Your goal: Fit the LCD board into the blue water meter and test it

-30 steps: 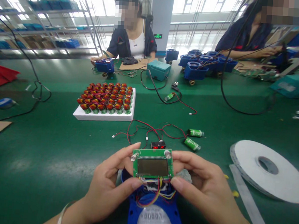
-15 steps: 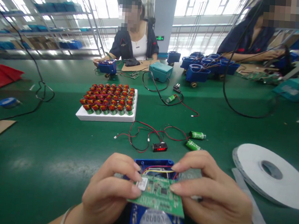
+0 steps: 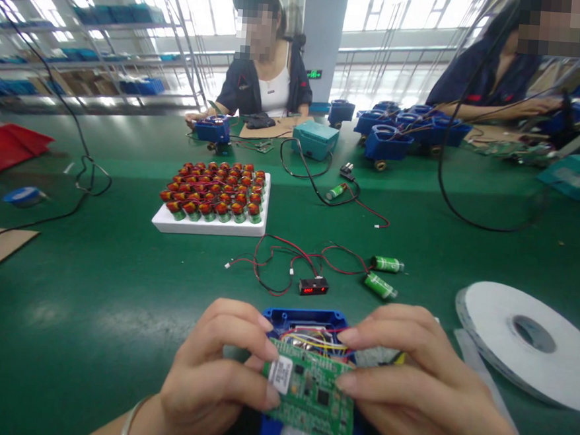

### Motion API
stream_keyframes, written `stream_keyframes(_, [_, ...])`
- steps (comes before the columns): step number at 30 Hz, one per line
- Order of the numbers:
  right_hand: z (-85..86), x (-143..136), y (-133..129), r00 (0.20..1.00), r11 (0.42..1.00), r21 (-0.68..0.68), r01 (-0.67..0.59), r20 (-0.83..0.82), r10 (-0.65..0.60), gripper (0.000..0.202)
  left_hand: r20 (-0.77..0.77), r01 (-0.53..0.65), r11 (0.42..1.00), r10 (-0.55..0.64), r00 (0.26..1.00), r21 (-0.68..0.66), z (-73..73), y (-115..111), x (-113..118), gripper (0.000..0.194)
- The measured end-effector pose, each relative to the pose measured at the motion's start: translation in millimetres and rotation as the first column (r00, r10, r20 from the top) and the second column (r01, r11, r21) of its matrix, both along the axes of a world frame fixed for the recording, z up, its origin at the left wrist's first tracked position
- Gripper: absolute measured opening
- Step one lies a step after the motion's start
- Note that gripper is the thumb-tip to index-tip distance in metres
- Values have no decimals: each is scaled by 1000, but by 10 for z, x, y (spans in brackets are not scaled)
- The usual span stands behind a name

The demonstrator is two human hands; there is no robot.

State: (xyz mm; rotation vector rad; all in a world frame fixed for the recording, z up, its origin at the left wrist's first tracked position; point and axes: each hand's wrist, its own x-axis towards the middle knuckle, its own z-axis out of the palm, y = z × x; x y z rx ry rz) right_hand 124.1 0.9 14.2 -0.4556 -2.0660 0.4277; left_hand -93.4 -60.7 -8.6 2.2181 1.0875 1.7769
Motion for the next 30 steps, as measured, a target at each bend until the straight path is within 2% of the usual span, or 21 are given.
stream_keyframes(8, [45, -61, 30, 999, 999, -16, 37, -30, -38, 19, 6, 18, 1000, -18, 1000, 5, 18, 4, 9, 20])
stream_keyframes(16, [1, -62, 38, 999, 998, -42, 37, -25, -38, 18, -59, 39, 999, -40, 997, -8, 2, -46, -30, 18])
stream_keyframes(24, [-14, -81, 53, 999, 998, -52, 31, -10, -32, 18, -63, 11, 1000, -11, 998, 2, 42, -40, -14, 20])
stream_keyframes(30, [-43, -59, 55, 1000, 999, -44, 28, -3, -28, 19, -76, 38, 999, -39, 996, -16, -1, -50, -45, 18])
